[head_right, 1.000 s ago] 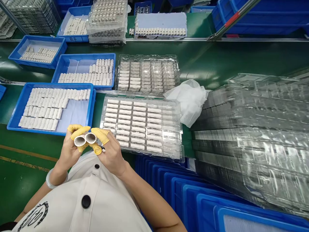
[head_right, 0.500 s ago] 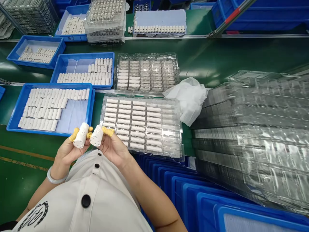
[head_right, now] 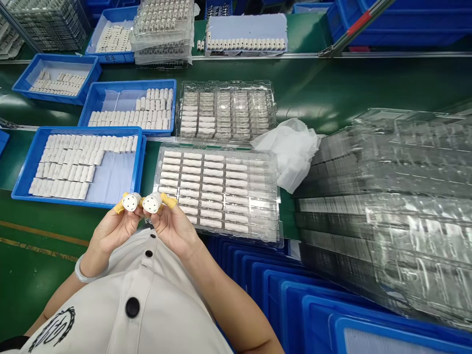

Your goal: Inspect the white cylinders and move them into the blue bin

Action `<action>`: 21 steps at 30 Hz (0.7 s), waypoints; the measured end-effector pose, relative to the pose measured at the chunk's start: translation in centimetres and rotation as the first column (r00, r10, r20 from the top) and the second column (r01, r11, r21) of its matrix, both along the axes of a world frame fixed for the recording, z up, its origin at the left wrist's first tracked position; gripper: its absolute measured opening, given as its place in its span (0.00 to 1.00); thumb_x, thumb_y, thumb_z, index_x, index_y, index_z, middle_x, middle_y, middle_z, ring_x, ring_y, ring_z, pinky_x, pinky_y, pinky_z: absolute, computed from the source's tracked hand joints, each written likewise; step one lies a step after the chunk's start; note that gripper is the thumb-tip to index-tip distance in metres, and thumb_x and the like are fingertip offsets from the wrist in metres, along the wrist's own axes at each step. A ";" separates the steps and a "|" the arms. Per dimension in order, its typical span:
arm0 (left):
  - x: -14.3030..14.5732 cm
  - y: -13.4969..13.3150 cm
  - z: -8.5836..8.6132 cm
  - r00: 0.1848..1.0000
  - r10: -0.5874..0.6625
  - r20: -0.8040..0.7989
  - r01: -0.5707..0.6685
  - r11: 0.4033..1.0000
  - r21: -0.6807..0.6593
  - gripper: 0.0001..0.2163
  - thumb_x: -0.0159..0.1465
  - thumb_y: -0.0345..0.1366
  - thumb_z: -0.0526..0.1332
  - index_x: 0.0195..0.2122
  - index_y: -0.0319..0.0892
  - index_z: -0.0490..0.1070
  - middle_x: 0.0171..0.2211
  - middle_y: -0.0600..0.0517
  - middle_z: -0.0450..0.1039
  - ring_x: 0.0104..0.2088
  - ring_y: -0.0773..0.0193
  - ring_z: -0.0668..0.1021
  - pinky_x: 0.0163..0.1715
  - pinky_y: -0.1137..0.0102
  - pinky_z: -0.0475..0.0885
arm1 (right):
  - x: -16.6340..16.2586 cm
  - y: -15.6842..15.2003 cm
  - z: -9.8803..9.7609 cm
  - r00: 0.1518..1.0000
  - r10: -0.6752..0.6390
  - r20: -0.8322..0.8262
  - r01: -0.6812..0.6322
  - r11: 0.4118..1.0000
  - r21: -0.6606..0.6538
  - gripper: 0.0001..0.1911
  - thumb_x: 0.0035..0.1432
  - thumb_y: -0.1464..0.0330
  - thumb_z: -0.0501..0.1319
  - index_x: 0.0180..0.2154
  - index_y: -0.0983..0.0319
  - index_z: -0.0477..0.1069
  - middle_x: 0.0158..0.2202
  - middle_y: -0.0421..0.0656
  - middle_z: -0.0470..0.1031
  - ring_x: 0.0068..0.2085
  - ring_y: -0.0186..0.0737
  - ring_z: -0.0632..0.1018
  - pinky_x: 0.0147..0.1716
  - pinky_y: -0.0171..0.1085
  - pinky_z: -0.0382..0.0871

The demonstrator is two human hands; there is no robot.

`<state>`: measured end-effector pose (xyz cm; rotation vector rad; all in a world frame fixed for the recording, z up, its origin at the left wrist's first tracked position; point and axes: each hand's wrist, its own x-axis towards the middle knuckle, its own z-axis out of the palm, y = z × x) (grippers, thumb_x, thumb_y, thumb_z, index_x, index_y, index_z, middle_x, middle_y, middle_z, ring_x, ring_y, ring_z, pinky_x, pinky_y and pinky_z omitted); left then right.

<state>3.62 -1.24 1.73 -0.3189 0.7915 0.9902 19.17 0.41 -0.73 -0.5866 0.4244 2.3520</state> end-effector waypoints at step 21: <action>-0.5 -0.3 -0.3 0.981 -0.064 -0.184 0.105 0.968 0.228 0.12 0.65 0.29 0.52 0.45 0.34 0.71 0.32 0.45 0.75 0.32 0.63 0.78 0.35 0.67 0.75 | -0.7 -0.6 1.3 0.967 -0.063 0.248 -0.001 0.968 0.251 0.07 0.60 0.71 0.55 0.38 0.67 0.70 0.31 0.46 0.77 0.31 0.36 0.78 0.31 0.33 0.76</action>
